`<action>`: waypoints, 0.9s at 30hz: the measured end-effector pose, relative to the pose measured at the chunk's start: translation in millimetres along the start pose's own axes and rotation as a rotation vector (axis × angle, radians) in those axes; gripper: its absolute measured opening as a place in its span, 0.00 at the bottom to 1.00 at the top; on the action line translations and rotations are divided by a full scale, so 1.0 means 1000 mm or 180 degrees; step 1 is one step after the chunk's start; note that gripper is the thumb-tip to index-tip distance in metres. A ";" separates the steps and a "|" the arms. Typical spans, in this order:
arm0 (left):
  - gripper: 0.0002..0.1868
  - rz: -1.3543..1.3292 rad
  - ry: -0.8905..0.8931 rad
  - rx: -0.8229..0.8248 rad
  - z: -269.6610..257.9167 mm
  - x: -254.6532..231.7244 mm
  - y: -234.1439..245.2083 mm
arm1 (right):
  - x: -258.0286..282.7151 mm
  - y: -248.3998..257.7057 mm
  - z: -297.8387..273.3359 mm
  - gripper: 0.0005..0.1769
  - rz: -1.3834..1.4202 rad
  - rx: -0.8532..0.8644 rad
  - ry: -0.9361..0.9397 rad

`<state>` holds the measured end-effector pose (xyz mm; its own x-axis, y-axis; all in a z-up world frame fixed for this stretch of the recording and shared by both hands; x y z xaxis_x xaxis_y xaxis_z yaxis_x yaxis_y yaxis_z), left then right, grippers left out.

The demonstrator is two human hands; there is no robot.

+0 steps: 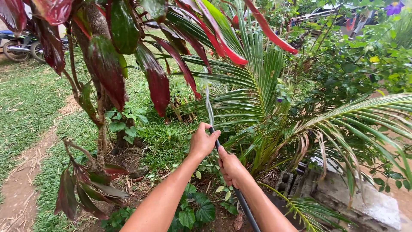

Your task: Scraping the bark of a plant and applying water with a hose to prepare it for air layering.

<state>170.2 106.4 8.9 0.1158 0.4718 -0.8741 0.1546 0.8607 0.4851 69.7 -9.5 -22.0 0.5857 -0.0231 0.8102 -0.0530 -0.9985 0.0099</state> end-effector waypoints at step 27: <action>0.23 -0.0033 0.0062 -0.0131 -0.045 -0.019 -0.019 | -0.019 0.025 -0.035 0.35 -0.0210 0.0255 0.0010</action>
<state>120.8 90.2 15.3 0.0950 0.4661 -0.8796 0.1153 0.8725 0.4748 29.1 -32.3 -16.8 0.5832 0.0428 0.8112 0.0505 -0.9986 0.0164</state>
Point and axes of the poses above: each hand's wrist, its own z-axis towards the middle knuckle, its own y-axis out of the back of the hand, x = y × z, the point moved 4 cm from there along z, towards the middle knuckle, and after that the axes turned 5 degrees about x, right-handed, at the moved point
